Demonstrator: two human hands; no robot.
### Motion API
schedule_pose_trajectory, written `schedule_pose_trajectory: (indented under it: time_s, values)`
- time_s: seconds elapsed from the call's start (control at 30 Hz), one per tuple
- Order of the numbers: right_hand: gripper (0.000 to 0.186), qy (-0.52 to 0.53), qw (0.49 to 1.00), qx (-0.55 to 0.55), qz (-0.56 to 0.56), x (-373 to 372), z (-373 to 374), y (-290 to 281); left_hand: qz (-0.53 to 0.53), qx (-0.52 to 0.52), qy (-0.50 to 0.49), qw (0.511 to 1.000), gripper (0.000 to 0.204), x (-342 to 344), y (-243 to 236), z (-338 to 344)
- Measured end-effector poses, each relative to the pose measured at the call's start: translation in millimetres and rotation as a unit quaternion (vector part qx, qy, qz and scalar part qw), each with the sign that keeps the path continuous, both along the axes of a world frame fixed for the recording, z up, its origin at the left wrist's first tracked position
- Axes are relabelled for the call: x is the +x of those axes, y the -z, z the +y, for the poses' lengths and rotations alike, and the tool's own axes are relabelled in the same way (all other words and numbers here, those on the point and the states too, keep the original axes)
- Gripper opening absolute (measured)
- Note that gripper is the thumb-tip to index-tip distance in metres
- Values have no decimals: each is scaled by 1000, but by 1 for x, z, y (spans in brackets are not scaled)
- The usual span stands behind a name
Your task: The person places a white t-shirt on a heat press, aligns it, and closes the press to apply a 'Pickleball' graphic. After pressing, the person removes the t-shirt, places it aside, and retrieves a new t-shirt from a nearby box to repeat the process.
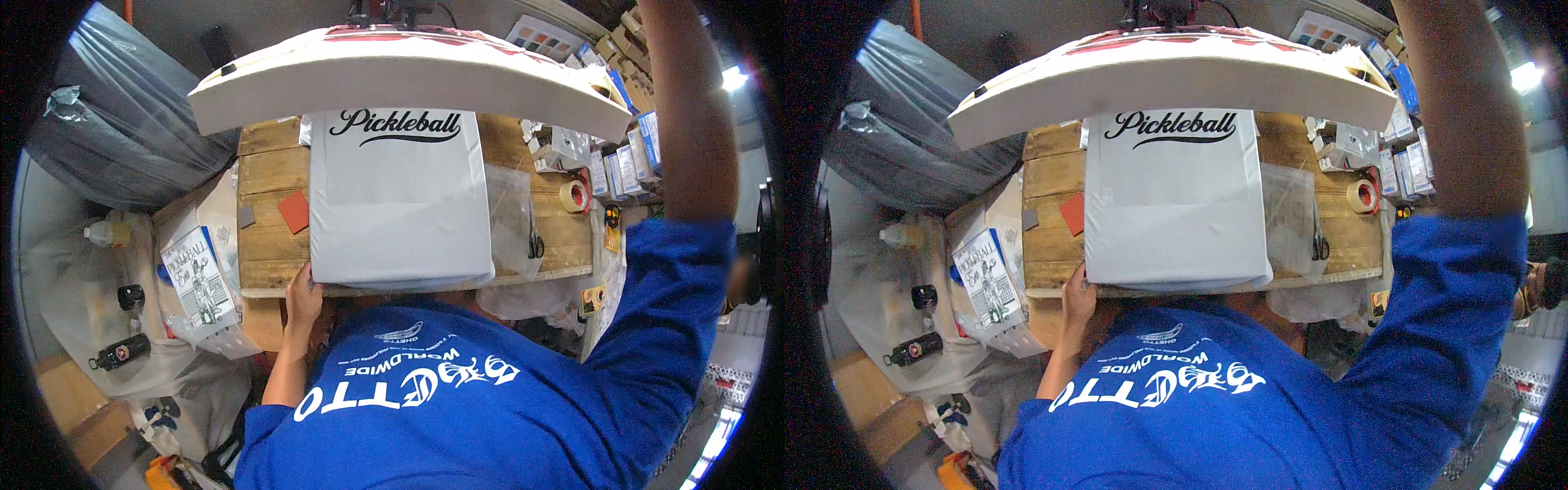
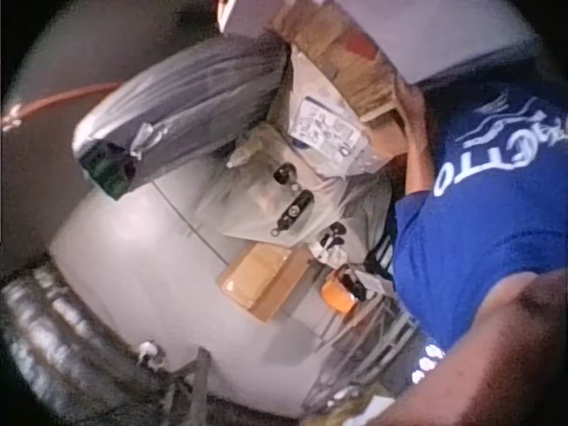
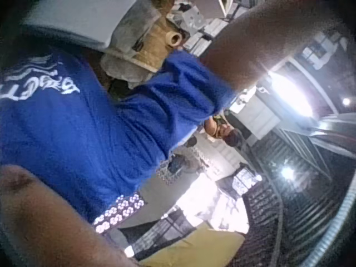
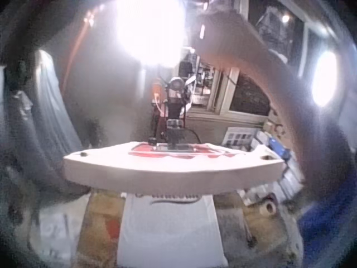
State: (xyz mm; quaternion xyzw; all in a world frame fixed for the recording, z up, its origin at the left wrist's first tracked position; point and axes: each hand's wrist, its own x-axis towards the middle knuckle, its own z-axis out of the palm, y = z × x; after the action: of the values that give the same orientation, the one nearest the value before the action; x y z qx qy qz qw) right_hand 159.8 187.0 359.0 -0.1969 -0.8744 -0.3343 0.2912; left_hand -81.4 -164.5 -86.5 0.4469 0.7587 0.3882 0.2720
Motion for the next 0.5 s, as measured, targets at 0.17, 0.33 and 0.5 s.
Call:
schedule_pose_trajectory:
  time_s: [0.17, 0.33, 0.5]
  values:
    - [23, 5, 998, -15, -67, -61, -13, -4, 26, -32, 1, 999, 51, -8, 11, 3]
    - [25, 17, 997, 18, -76, -61, -24, -15, 68, 38, 29, 997, 48, -13, 12, 15]
    - [29, 33, 994, 11, -101, -45, -93, -35, -28, 104, 48, 993, 48, -29, 14, 31]
